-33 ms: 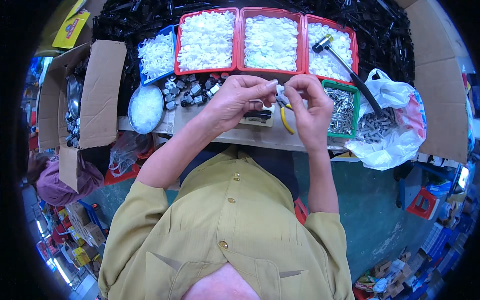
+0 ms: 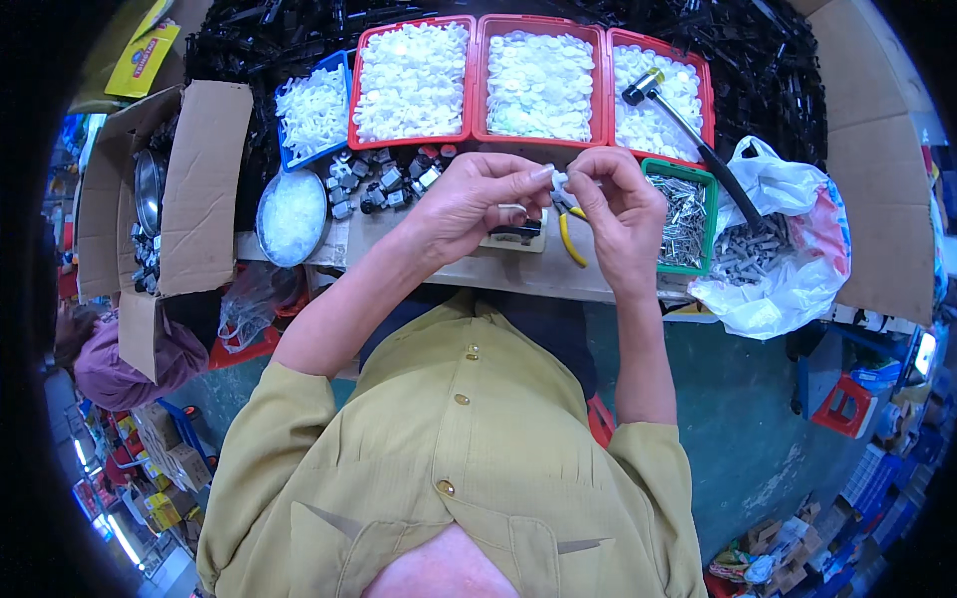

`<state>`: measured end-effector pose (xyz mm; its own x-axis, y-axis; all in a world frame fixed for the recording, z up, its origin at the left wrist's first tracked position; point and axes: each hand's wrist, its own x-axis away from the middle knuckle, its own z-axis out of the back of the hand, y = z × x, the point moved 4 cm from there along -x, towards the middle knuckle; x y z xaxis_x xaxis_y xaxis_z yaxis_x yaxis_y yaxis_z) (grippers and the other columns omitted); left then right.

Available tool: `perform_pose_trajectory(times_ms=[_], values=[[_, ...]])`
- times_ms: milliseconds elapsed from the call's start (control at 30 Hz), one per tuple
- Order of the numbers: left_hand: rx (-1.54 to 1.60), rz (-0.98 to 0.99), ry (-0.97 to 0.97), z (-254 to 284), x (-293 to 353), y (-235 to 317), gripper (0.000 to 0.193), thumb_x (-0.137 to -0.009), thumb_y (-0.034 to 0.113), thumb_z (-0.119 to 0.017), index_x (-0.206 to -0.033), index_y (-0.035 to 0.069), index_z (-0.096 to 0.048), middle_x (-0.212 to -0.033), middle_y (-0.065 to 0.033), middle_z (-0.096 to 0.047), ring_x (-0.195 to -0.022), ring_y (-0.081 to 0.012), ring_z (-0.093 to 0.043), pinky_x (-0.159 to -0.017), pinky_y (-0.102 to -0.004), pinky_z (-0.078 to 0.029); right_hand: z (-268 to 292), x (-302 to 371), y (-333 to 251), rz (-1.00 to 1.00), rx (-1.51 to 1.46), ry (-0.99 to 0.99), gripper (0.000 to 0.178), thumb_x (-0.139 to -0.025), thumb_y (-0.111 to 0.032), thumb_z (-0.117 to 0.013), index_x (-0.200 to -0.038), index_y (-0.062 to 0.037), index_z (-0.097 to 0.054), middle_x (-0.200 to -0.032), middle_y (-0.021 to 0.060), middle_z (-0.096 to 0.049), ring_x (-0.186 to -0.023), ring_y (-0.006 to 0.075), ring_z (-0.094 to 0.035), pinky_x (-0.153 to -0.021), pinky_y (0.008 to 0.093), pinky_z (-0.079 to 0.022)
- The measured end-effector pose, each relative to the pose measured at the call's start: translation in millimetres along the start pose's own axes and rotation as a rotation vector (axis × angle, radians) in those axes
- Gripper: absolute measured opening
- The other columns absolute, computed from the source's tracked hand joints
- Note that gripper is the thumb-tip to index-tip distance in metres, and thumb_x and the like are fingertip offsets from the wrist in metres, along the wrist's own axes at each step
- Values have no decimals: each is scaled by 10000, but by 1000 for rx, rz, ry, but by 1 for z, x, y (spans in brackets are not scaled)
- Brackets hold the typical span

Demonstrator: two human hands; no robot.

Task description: The person assembles small metal lock bodies by inserting pins and white plastic components into a jig. They use a hammer to tap the pins into place and pliers to adjust the parts, repeating the process for multiple units.

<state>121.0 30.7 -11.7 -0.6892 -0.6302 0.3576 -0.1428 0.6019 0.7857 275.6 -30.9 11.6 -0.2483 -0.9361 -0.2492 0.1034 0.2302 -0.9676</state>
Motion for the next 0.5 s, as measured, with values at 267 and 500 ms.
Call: perform_pose_trajectory(times_ms=[267,500], values=[[294,41,-56,12,8,-15,252,-918,145,-706,-1112,-12,-670,-964,-86,-715,-814,-146,-697,-720,-247,-579,-10,0,1,-4,111,-36,68,-884,-2,-688,-934,21,-648,-935,65,-633,-844,130,-617,-763,276,-504],[285,-86,-8,17,13,-21,252,-894,115,-732,-1116,7,-677,-981,-70,-712,-843,-122,-688,-757,-240,-566,-32,10,-26,273,514,-26,133,-805,68,-711,-913,17,-653,-886,104,-641,-816,223,-652,-726,331,-514]])
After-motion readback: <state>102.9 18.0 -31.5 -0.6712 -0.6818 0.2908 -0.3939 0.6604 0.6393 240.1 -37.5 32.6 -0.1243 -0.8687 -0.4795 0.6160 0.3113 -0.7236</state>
